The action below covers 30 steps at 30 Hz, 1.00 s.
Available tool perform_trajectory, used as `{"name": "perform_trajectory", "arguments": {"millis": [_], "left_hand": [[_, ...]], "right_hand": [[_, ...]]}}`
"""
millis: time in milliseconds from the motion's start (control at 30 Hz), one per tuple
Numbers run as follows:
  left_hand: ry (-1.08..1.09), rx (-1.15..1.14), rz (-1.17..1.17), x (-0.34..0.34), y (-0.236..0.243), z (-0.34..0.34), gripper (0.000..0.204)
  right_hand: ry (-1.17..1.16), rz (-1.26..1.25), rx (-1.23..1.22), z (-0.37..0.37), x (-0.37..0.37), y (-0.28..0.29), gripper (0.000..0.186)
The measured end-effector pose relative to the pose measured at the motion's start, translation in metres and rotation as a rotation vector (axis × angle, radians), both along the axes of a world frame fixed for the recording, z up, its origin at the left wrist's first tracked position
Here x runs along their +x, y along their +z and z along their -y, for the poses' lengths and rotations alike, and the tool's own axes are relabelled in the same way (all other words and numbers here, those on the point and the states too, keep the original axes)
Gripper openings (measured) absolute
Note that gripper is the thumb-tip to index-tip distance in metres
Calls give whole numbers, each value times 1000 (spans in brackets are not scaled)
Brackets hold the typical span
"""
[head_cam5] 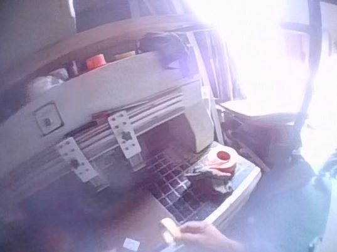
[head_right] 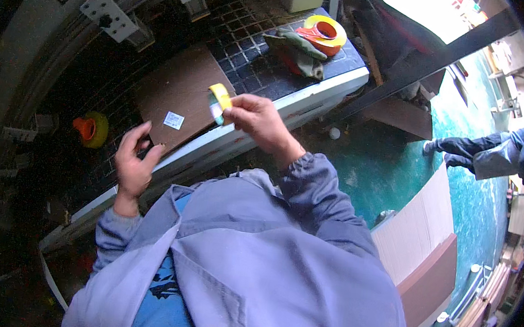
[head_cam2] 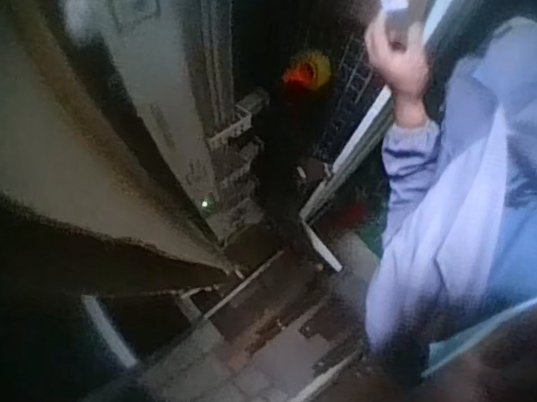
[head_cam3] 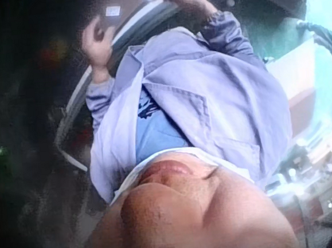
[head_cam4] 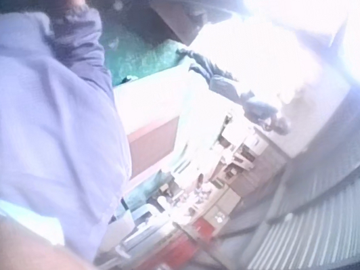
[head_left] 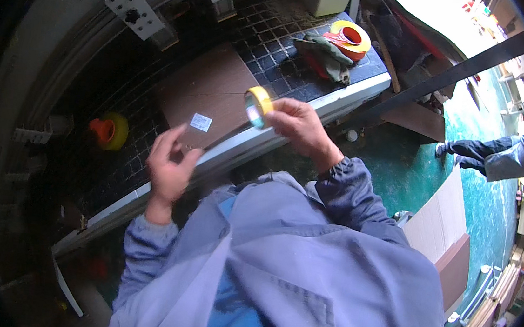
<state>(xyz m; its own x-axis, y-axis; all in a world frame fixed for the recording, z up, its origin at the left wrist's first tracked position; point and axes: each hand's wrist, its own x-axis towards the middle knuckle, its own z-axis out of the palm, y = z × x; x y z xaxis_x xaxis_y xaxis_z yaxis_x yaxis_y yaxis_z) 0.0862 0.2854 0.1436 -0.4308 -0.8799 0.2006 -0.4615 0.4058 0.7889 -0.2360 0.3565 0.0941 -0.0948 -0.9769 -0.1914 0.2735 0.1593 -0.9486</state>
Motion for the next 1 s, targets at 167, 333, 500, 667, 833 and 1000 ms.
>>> {"name": "perform_trajectory", "arguments": {"millis": [167,333,500,667,833,1000], "left_hand": [[-340,166,-283,-75,23,7,53],[-341,212,-301,-91,26,3,30],[-401,308,-251,-89,25,3,29],[-406,281,-179,-79,21,0,35],[-373,589,-177,-61,13,-3,32],[-306,969,-32,-46,-4,-7,25]], "right_hand": [[154,383,-126,-17,40,41,25],[78,126,-162,-43,37,57,27],[-69,-89,-350,-48,41,57,26],[33,-121,-251,-49,41,53,14],[106,-324,-273,-42,55,45,11],[0,-801,-748,-29,76,31,16]]}}
